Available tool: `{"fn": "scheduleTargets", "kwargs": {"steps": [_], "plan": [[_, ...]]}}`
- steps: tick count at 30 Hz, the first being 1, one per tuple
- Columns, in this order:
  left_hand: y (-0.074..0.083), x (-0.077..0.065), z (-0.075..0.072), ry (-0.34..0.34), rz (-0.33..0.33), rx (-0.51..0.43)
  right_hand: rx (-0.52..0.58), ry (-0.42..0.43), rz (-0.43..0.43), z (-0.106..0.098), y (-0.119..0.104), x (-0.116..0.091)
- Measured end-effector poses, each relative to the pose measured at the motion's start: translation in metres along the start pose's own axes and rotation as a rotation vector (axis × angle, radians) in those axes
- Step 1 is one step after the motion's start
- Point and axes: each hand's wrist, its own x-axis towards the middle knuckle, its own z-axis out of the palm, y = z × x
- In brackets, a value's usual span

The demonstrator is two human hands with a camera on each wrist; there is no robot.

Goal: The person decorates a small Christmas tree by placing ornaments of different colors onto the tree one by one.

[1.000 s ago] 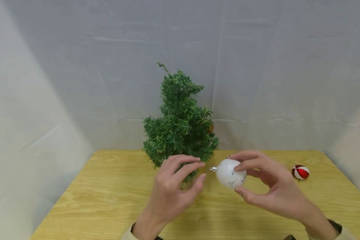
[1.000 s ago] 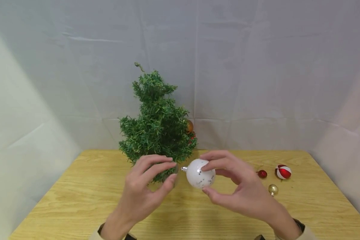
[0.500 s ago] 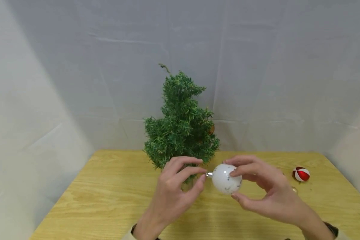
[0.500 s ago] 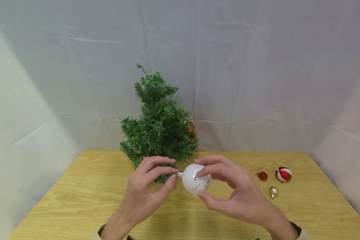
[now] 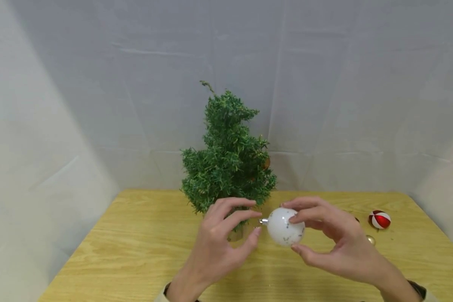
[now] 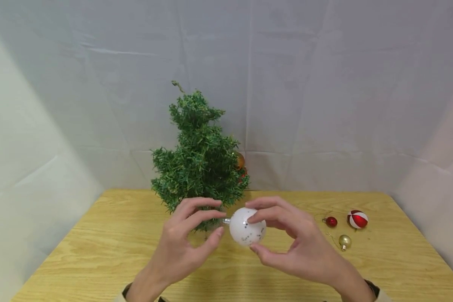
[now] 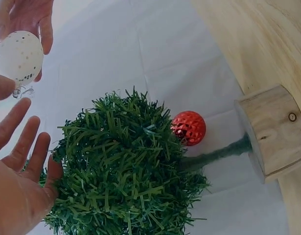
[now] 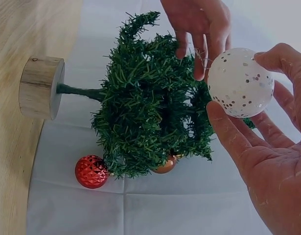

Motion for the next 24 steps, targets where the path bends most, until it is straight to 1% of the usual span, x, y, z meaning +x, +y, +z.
{"fn": "scheduleTargets", "kwargs": {"steps": [7, 13, 16, 20, 24], "plan": [[0.0003, -0.0007, 0.0016, -0.007, -0.015, -0.002, 0.004, 0.000, 0.041, 0.0011, -0.0010, -0.0014], [0.0010, -0.0018, 0.0016, -0.003, -0.046, -0.034, 0.011, -0.001, 0.021, 0.0007, 0.0009, -0.0032], [0.0017, -0.0027, 0.0008, 0.016, -0.079, -0.062, 0.002, 0.000, -0.002, 0.0002, 0.0022, -0.0039], [0.0028, -0.0036, -0.0005, 0.057, -0.123, -0.102, -0.029, 0.000, -0.010, 0.0001, 0.0022, -0.0047], [0.0035, -0.0042, -0.0017, 0.078, -0.138, -0.122, -0.071, 0.008, -0.013, 0.0009, 0.0017, -0.0042]]}}
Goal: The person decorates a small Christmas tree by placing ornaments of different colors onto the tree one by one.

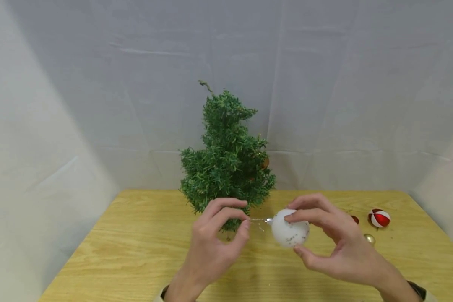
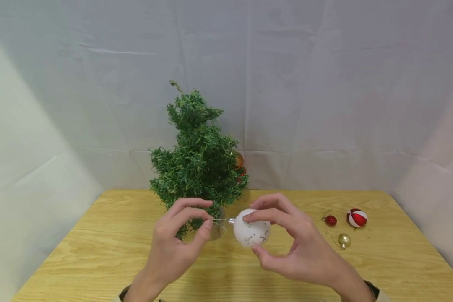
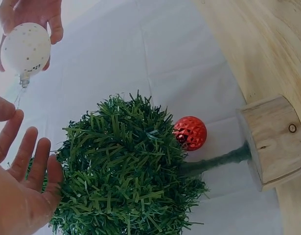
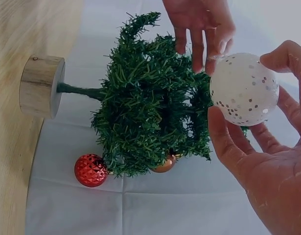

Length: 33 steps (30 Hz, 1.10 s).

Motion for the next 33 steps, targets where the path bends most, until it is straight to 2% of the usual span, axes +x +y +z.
{"fn": "scheduleTargets", "kwargs": {"steps": [5, 7, 10, 12, 16, 19, 24, 29, 33], "plan": [[0.000, -0.001, 0.000, 0.014, 0.030, 0.001, -0.033, -0.023, 0.017, 0.001, 0.000, 0.001], [0.000, -0.001, 0.000, 0.027, 0.075, 0.027, -0.046, -0.044, 0.054, 0.001, -0.001, 0.001], [0.000, 0.000, 0.002, 0.069, 0.181, 0.116, -0.084, -0.071, 0.128, 0.002, -0.004, 0.001], [-0.001, 0.002, 0.004, 0.116, 0.282, 0.211, -0.105, -0.086, 0.161, 0.003, -0.004, 0.002], [0.000, 0.007, 0.007, 0.206, 0.473, 0.404, -0.132, -0.101, 0.125, 0.005, -0.003, 0.004], [0.001, 0.009, 0.008, 0.241, 0.548, 0.494, -0.197, -0.098, 0.098, 0.007, -0.002, 0.005], [0.001, 0.008, 0.010, 0.249, 0.562, 0.534, -0.241, -0.071, 0.101, 0.013, 0.001, 0.006], [-0.001, 0.006, 0.013, 0.246, 0.552, 0.511, -0.233, -0.011, 0.054, 0.021, 0.006, 0.008], [-0.002, 0.005, 0.015, 0.237, 0.531, 0.474, -0.285, 0.033, 0.006, 0.026, 0.009, 0.009]]}}
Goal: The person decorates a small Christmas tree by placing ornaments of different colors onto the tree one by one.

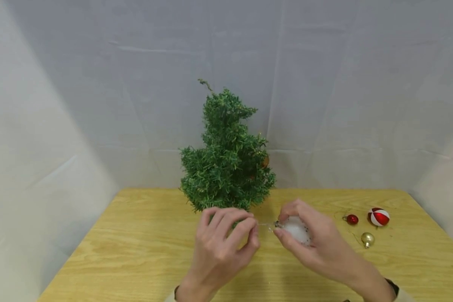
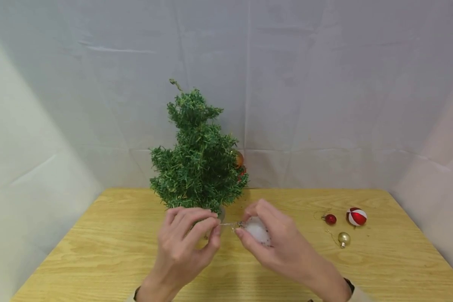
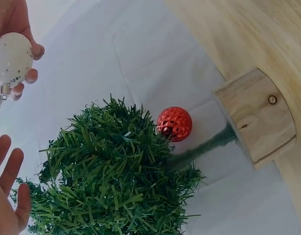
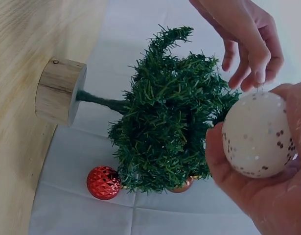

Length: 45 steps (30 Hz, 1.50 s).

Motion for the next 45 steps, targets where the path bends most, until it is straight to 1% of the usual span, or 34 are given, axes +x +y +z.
{"fn": "scheduleTargets", "kwargs": {"steps": [4, 7, 11, 17, 19, 22, 28, 31, 37, 42, 45], "plan": [[0.001, 0.000, 0.002, 0.015, 0.010, -0.032, -0.085, 0.030, -0.037, 0.004, 0.001, 0.001], [0.001, 0.000, 0.003, 0.030, 0.029, -0.046, -0.132, 0.055, -0.085, 0.008, 0.001, 0.002], [0.003, 0.001, 0.004, 0.037, 0.037, -0.049, -0.153, 0.076, -0.125, 0.011, 0.000, 0.005], [0.003, 0.003, 0.004, 0.050, 0.050, -0.042, -0.174, 0.095, -0.144, 0.013, 0.001, 0.006], [0.004, 0.002, 0.004, 0.041, 0.033, -0.048, -0.184, 0.108, -0.156, 0.013, 0.000, 0.007], [0.005, 0.002, 0.003, 0.011, -0.011, -0.063, -0.197, 0.126, -0.163, 0.014, 0.000, 0.007], [0.005, 0.003, 0.002, -0.062, -0.112, -0.093, -0.214, 0.122, -0.107, 0.014, -0.002, 0.010], [0.005, 0.006, 0.001, -0.087, -0.155, -0.113, -0.219, 0.128, -0.108, 0.012, -0.004, 0.014], [0.000, 0.017, -0.005, -0.092, -0.203, -0.118, -0.249, 0.143, -0.121, 0.010, -0.008, 0.026], [-0.006, 0.028, -0.012, -0.100, -0.250, -0.122, -0.228, 0.182, -0.189, 0.008, -0.011, 0.042], [-0.011, 0.035, -0.014, -0.087, -0.256, -0.121, -0.206, 0.201, -0.194, 0.007, -0.012, 0.054]]}}
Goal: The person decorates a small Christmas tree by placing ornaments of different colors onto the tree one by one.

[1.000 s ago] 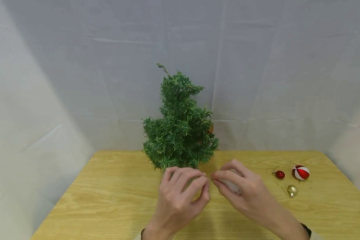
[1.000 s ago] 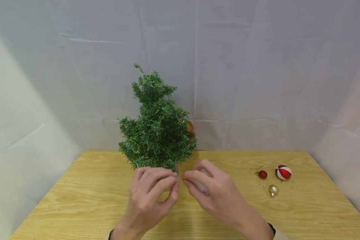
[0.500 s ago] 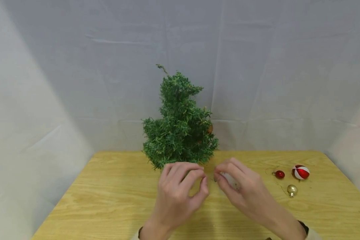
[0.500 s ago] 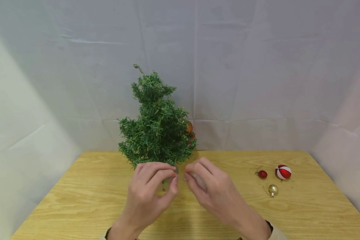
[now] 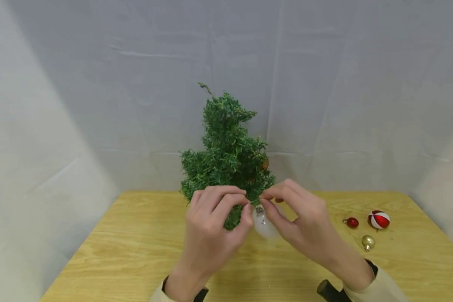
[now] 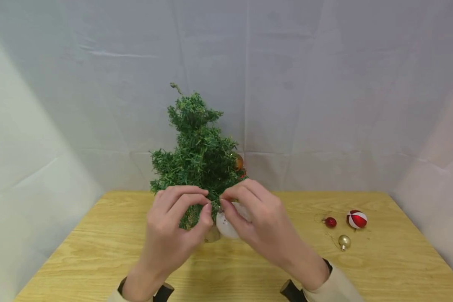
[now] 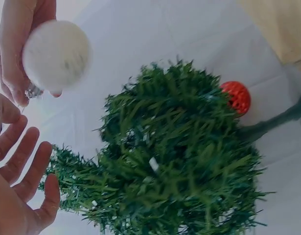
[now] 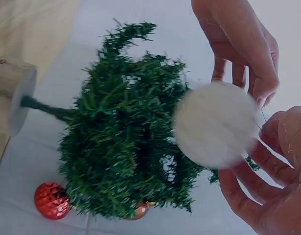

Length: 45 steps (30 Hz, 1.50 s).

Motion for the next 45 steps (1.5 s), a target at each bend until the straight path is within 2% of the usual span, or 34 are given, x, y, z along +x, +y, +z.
{"fn": "scheduleTargets", "kwargs": {"steps": [3, 7, 13, 21, 28, 33, 38, 45], "plan": [[-0.003, 0.007, -0.003, 0.012, -0.013, -0.011, 0.016, -0.009, 0.054, 0.002, 0.000, 0.010], [-0.008, 0.017, -0.006, 0.019, -0.065, -0.033, 0.066, -0.019, 0.122, 0.006, 0.003, 0.022], [-0.016, 0.029, -0.007, 0.022, -0.129, -0.034, 0.149, 0.007, 0.201, 0.016, 0.008, 0.037], [-0.028, 0.039, -0.005, 0.008, -0.192, -0.008, 0.147, -0.005, 0.325, 0.024, 0.010, 0.050], [-0.031, 0.040, -0.004, -0.037, -0.261, 0.030, 0.132, -0.019, 0.423, 0.029, 0.012, 0.054], [-0.031, 0.036, -0.004, -0.059, -0.272, 0.091, 0.117, -0.063, 0.487, 0.033, 0.014, 0.051], [-0.031, 0.032, -0.006, -0.085, -0.247, 0.145, 0.103, -0.093, 0.482, 0.036, 0.015, 0.046], [-0.031, 0.031, -0.006, -0.089, -0.240, 0.137, 0.128, -0.086, 0.468, 0.036, 0.016, 0.044]]}}
